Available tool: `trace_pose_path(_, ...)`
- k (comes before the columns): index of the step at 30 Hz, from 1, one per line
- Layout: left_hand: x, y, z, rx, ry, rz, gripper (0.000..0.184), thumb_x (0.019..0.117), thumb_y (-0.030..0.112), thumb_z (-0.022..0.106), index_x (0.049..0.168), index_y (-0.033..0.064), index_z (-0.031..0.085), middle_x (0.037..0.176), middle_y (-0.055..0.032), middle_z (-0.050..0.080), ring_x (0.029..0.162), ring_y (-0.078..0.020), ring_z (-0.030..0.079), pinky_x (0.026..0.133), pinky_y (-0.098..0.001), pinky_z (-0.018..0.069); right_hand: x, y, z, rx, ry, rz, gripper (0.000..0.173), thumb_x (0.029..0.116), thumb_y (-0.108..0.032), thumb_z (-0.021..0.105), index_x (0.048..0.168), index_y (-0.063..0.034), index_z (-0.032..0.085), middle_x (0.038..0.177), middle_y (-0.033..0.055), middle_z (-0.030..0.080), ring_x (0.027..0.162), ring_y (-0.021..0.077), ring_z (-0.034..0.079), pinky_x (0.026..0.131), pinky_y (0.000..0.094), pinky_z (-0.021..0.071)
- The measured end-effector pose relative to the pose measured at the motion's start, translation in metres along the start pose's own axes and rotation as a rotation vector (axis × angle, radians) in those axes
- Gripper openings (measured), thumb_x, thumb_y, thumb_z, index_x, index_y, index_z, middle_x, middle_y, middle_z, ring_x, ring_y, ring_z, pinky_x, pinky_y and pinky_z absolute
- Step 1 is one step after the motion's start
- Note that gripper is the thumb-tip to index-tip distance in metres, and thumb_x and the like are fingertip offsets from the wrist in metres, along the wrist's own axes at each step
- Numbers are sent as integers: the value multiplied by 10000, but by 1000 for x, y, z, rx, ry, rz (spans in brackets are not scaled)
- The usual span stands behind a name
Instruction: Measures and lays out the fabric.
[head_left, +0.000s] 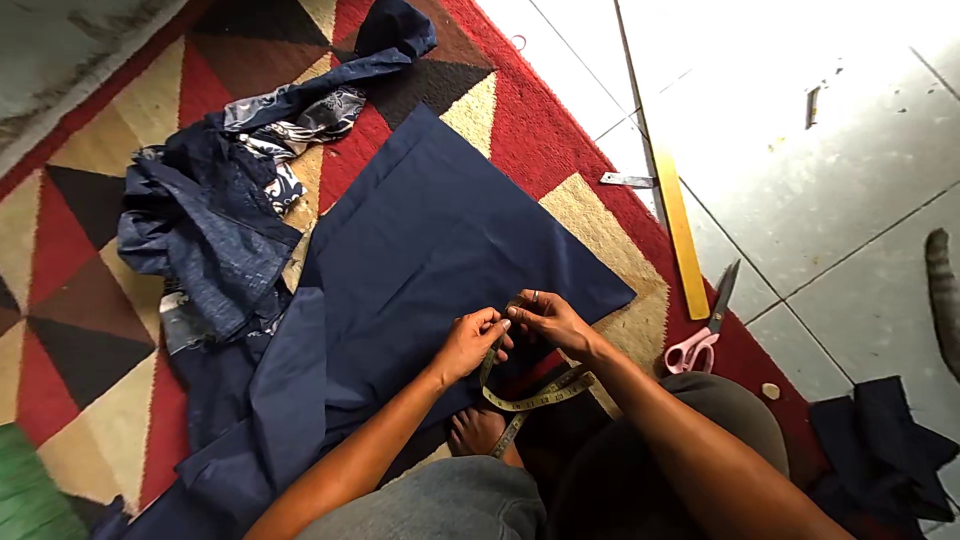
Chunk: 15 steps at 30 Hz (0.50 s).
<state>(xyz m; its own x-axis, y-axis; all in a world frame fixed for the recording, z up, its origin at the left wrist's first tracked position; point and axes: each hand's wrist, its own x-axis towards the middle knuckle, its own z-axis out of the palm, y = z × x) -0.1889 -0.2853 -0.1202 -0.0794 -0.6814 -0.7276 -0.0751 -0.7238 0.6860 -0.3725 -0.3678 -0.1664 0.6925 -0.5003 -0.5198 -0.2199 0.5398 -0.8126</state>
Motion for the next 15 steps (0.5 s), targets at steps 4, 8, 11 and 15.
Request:
trace_pose_path(4, 3, 1, -3, 9, 8, 13, 203, 1084, 187, 519, 1099, 18, 629, 858, -33, 738, 688, -112, 718, 661, -269, 616, 0, -4, -3, 32, 51, 0, 188, 1031, -203, 623, 1051, -30, 693, 791, 7, 679, 625, 68, 617, 595, 229, 536)
trace_pose_path(8, 7, 4, -8, 94, 42, 42, 213, 1079, 210, 532, 1090, 37, 656, 818, 5, 719, 575, -48, 625, 554, -205, 533, 1, -4, -3, 62, 91, -11, 212, 1052, -200, 587, 1023, -16, 690, 764, 16, 667, 606, 72, 613, 595, 228, 543)
trace_pose_path(11, 9, 7, -11, 121, 62, 57, 210, 1077, 210, 539, 1079, 43, 666, 801, 19, 711, 542, -28, 584, 525, -185, 496, 2, -4, -4, 96, 133, -18, 188, 1047, -174, 588, 1001, -15, 678, 739, 20, 659, 595, 76, 610, 593, 234, 540)
trace_pose_path(15, 10, 3, -10, 114, 55, 53, 211, 1080, 209, 532, 1076, 49, 670, 806, 9, 718, 545, -49, 604, 524, -194, 515, 2, -4, -6, 101, 154, -2, 174, 1040, -166, 604, 1020, -11, 681, 711, 23, 648, 576, 74, 597, 578, 229, 529)
